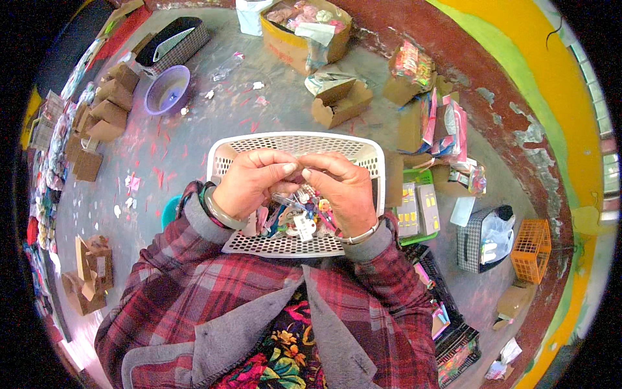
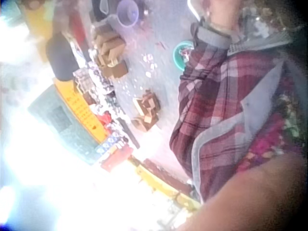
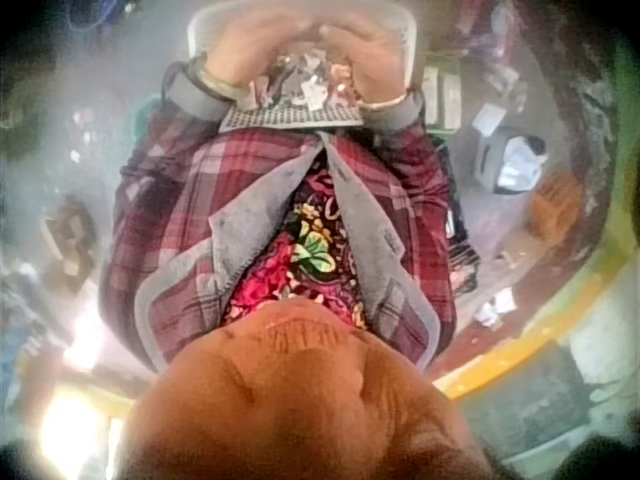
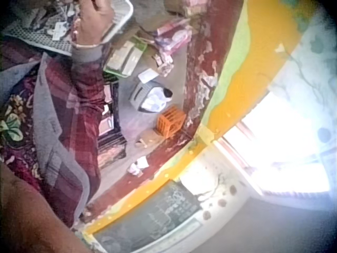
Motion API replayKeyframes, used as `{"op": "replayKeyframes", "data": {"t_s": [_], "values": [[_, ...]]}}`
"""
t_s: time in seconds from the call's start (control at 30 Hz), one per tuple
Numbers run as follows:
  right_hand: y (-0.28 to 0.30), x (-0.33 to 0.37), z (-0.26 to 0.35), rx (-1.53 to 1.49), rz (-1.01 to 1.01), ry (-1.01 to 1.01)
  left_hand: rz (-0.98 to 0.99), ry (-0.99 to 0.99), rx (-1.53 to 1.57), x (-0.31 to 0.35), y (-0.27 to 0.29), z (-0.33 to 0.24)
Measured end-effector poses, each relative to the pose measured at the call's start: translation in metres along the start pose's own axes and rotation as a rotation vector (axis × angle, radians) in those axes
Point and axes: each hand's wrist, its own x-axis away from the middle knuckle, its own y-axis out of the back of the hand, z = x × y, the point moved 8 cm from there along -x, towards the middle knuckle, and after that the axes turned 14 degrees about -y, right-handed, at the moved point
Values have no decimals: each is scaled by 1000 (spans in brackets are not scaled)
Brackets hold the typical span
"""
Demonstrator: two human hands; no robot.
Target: The person sorts through a white basket filled with colorful hair clips and accessories. They pick up individual clips, examine them, and place them into a small white container on the floor.
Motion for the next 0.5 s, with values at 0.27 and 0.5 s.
{"op": "replayKeyframes", "data": {"t_s": [0.27,0.5], "values": [[-2,2,4,18,17,50,59,48,126,0,-2,2],[-2,6,14,230,20,140,116,53,218,1,-5,1]]}}
